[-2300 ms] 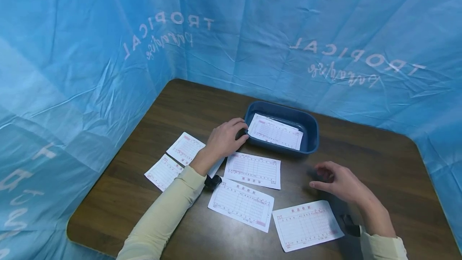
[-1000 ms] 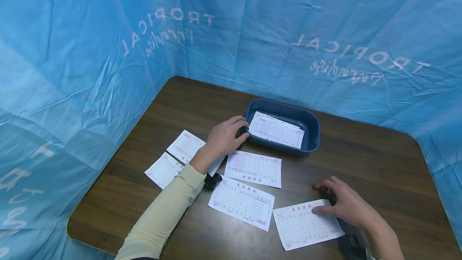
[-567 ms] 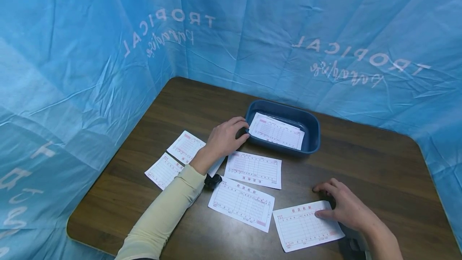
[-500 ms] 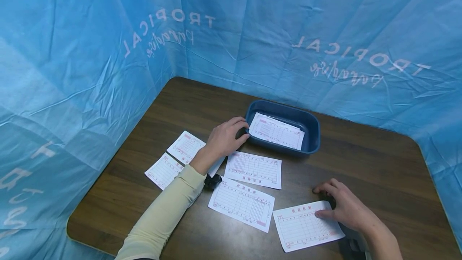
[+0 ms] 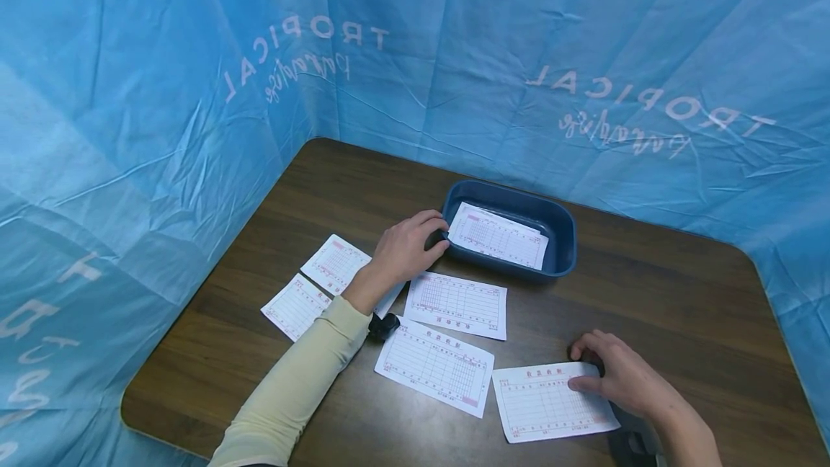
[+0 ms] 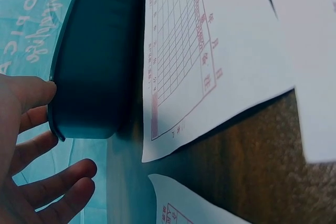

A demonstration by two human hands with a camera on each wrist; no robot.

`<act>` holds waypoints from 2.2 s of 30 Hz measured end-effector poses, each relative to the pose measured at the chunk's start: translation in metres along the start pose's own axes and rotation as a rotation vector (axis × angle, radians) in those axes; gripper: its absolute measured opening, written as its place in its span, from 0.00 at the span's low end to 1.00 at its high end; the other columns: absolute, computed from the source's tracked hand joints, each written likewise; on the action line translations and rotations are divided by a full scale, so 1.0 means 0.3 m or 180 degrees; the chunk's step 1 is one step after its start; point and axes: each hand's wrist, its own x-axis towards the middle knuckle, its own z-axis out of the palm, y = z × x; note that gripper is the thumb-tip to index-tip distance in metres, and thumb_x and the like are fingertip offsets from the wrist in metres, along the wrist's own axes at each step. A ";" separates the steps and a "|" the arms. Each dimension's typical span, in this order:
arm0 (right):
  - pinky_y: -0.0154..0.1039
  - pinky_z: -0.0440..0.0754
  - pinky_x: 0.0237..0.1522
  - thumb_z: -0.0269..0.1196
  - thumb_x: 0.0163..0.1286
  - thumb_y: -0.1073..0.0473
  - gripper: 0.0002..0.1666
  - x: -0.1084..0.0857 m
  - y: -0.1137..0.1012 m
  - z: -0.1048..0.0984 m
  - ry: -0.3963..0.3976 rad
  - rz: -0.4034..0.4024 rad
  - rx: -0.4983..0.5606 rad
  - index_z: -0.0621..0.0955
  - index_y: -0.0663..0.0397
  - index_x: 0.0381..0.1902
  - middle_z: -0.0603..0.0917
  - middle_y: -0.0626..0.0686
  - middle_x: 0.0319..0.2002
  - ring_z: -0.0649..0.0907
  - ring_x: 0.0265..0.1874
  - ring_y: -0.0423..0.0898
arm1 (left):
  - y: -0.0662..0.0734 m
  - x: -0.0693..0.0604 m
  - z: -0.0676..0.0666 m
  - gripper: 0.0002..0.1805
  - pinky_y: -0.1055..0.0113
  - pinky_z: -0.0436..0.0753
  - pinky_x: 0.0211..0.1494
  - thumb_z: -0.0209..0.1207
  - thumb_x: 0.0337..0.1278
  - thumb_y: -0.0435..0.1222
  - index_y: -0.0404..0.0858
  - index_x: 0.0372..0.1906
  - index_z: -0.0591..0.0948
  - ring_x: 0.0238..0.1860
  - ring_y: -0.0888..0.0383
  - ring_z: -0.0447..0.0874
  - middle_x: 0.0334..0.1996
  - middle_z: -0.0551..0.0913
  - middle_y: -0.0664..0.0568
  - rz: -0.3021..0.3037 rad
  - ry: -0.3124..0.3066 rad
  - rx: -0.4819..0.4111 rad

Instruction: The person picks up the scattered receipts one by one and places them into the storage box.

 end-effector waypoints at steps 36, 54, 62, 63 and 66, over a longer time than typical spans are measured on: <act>0.38 0.77 0.37 0.68 0.61 0.56 0.05 -0.057 0.009 -0.009 -0.0085 -0.0271 0.0311 0.82 0.37 0.33 0.80 0.36 0.33 0.79 0.35 0.37 | 0.001 -0.005 0.006 0.18 0.60 0.79 0.48 0.57 0.64 0.50 0.52 0.56 0.79 0.54 0.59 0.76 0.61 0.72 0.59 -0.0037 0.0083 -0.0034; 0.34 0.78 0.32 0.70 0.59 0.56 0.07 -0.120 0.011 -0.023 0.0671 -0.0195 0.0533 0.85 0.33 0.33 0.83 0.35 0.30 0.79 0.28 0.38 | 0.006 -0.006 0.005 0.19 0.59 0.78 0.50 0.57 0.64 0.50 0.52 0.57 0.78 0.55 0.59 0.76 0.62 0.72 0.59 -0.0085 0.0038 -0.0035; 0.34 0.77 0.28 0.71 0.58 0.58 0.08 -0.123 -0.001 -0.030 0.0893 -0.0355 0.0627 0.85 0.35 0.32 0.83 0.37 0.29 0.79 0.27 0.39 | 0.006 -0.007 0.005 0.19 0.58 0.78 0.51 0.57 0.64 0.50 0.52 0.57 0.79 0.56 0.58 0.75 0.62 0.72 0.59 -0.0104 0.0014 -0.0039; 0.34 0.77 0.28 0.71 0.59 0.57 0.07 -0.123 -0.002 -0.031 0.0902 -0.0351 0.0640 0.85 0.35 0.32 0.83 0.37 0.29 0.79 0.27 0.39 | 0.006 -0.006 0.004 0.19 0.58 0.78 0.51 0.57 0.64 0.50 0.52 0.57 0.79 0.56 0.58 0.75 0.62 0.72 0.59 -0.0098 0.0020 -0.0040; 0.34 0.77 0.28 0.70 0.59 0.57 0.07 -0.125 -0.003 -0.035 0.0949 -0.0323 0.0655 0.85 0.35 0.32 0.83 0.37 0.30 0.79 0.27 0.40 | 0.007 -0.008 0.003 0.19 0.58 0.78 0.50 0.57 0.63 0.50 0.52 0.57 0.78 0.55 0.58 0.76 0.62 0.72 0.59 -0.0100 0.0029 -0.0029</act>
